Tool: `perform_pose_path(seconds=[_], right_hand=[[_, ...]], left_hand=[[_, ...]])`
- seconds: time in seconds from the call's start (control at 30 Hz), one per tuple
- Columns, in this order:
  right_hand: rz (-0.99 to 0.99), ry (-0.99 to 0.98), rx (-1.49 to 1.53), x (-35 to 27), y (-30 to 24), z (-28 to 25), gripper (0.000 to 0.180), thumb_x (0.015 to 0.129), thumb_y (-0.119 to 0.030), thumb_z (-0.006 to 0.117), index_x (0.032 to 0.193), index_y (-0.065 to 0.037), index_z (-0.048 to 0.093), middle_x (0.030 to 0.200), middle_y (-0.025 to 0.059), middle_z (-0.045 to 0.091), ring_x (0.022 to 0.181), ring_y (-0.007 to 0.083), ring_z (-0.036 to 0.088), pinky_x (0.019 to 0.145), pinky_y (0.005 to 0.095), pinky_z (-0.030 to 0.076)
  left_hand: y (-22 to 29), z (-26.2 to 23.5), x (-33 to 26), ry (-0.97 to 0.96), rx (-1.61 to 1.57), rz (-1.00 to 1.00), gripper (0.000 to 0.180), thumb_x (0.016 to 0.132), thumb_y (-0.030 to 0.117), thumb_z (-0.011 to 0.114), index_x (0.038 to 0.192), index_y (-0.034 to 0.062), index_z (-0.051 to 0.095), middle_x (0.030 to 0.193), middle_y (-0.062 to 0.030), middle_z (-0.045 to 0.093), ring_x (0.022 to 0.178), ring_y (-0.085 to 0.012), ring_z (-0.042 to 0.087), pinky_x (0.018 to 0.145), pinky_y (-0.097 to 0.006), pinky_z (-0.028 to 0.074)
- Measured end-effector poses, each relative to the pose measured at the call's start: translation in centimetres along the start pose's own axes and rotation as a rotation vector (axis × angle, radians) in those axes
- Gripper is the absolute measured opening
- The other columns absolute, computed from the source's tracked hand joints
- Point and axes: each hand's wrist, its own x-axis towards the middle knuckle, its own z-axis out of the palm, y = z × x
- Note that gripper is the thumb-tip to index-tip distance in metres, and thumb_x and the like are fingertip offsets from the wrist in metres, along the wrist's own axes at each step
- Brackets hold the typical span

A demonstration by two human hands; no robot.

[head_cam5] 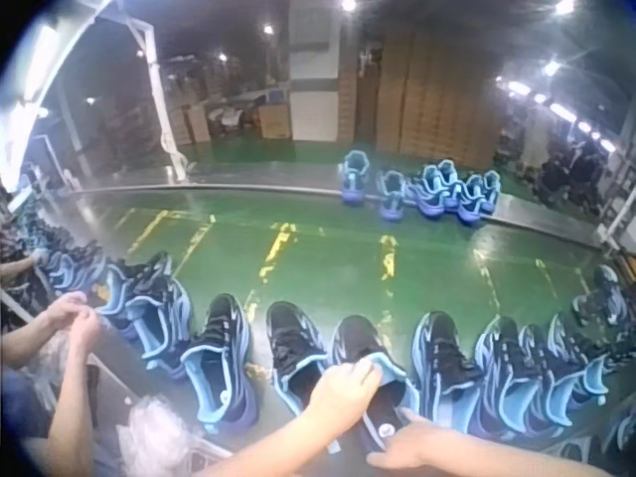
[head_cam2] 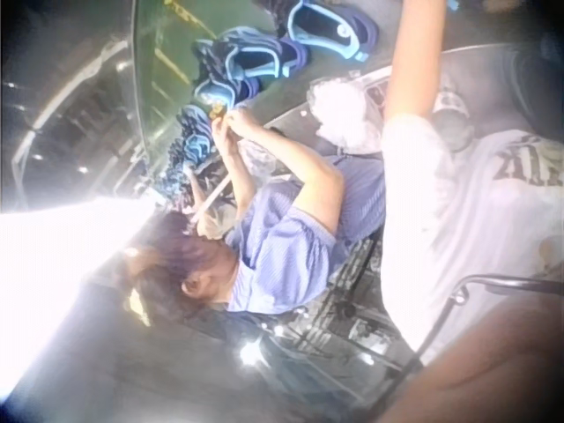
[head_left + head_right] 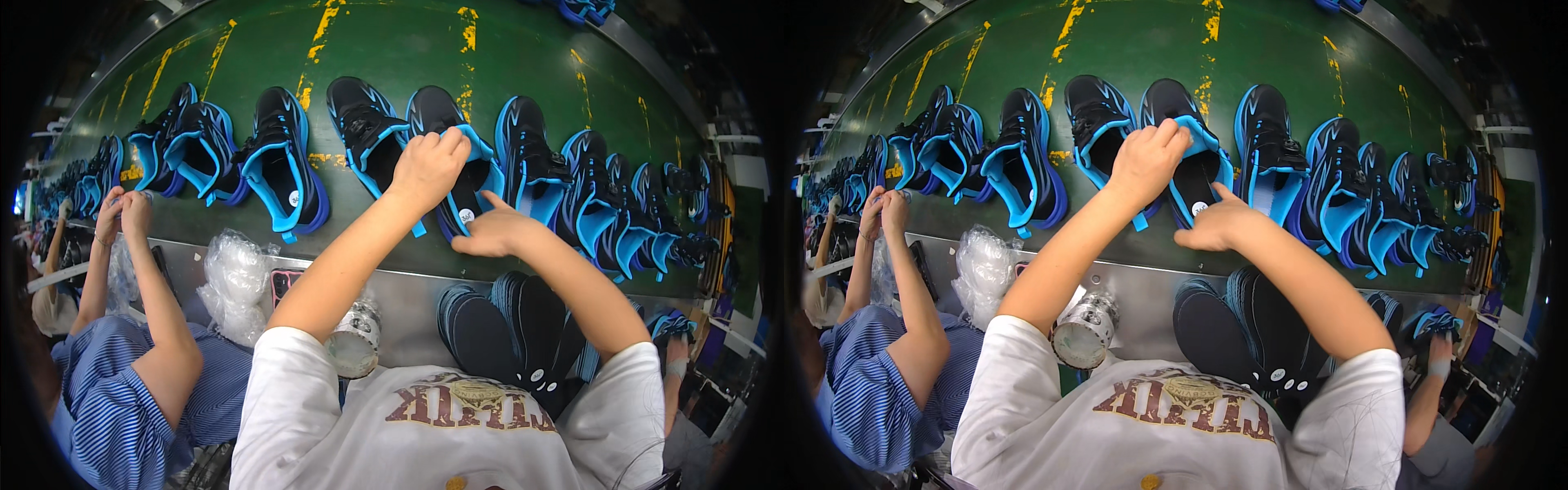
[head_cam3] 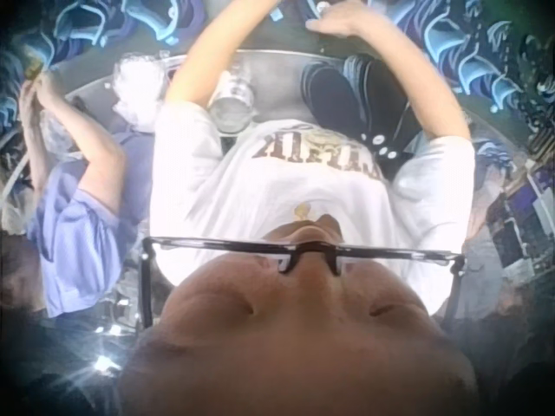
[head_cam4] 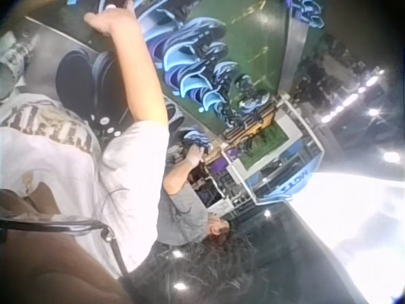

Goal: The person inserts insoles into shoes on a production line, handling one shoe at a time and smoothing the insole inside before moving to the next.

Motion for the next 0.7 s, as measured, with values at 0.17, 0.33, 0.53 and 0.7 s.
perform_pose_path(seconds=[0.17, 0.33, 0.53, 0.7], right_hand=[[-0.037, 0.610, 0.033, 0.9, 0.6, 4.1, 0.043, 0.080, -0.032, 0.042, 0.096, 0.004, 0.059, 0.094, 0.0186, 0.057, 0.098, 0.0283, 0.051, 0.101, 0.0410, 0.021], [-0.029, 1.170, 0.276, -2.5, 0.1, 10.2, 0.029, 0.071, -0.015, 0.066, 0.096, -0.001, 0.060, 0.093, 0.0149, 0.048, 0.090, 0.0304, 0.050, 0.082, 0.0402, 0.040], [-0.040, 1.183, 0.477, -2.5, -0.2, 13.2, 0.027, 0.073, -0.015, 0.065, 0.098, -0.005, 0.061, 0.102, 0.0181, 0.045, 0.087, 0.0315, 0.052, 0.068, 0.0370, 0.047], [-0.038, 1.327, 0.589, -1.5, -0.2, 11.1, 0.027, 0.077, -0.017, 0.063, 0.101, -0.005, 0.059, 0.104, 0.0206, 0.045, 0.087, 0.0340, 0.054, 0.069, 0.0382, 0.047]], left_hand=[[0.0, -0.9, 0.4, -0.047, 0.042, 0.009, 0.014, 0.067, 0.009, 0.057, 0.081, 0.0076, 0.053, 0.073, -0.0028, 0.044, 0.058, -0.0166, 0.049, 0.052, -0.030, 0.041], [0.0, -1.4, -1.2, -0.089, 0.077, 0.053, 0.015, 0.064, 0.013, 0.054, 0.078, 0.0079, 0.054, 0.073, -0.0003, 0.044, 0.060, -0.0145, 0.045, 0.053, -0.026, 0.037], [2.9, -5.3, -1.2, -0.244, -0.276, -0.131, 0.016, 0.073, 0.009, 0.060, 0.087, 0.0043, 0.056, 0.078, -0.0063, 0.051, 0.067, -0.0223, 0.053, 0.059, -0.033, 0.041], [1.2, -5.9, 0.7, -0.233, -0.760, -0.447, 0.010, 0.083, 0.012, 0.055, 0.084, 0.0020, 0.055, 0.074, -0.0027, 0.050, 0.056, -0.0117, 0.045, 0.049, -0.023, 0.036]])
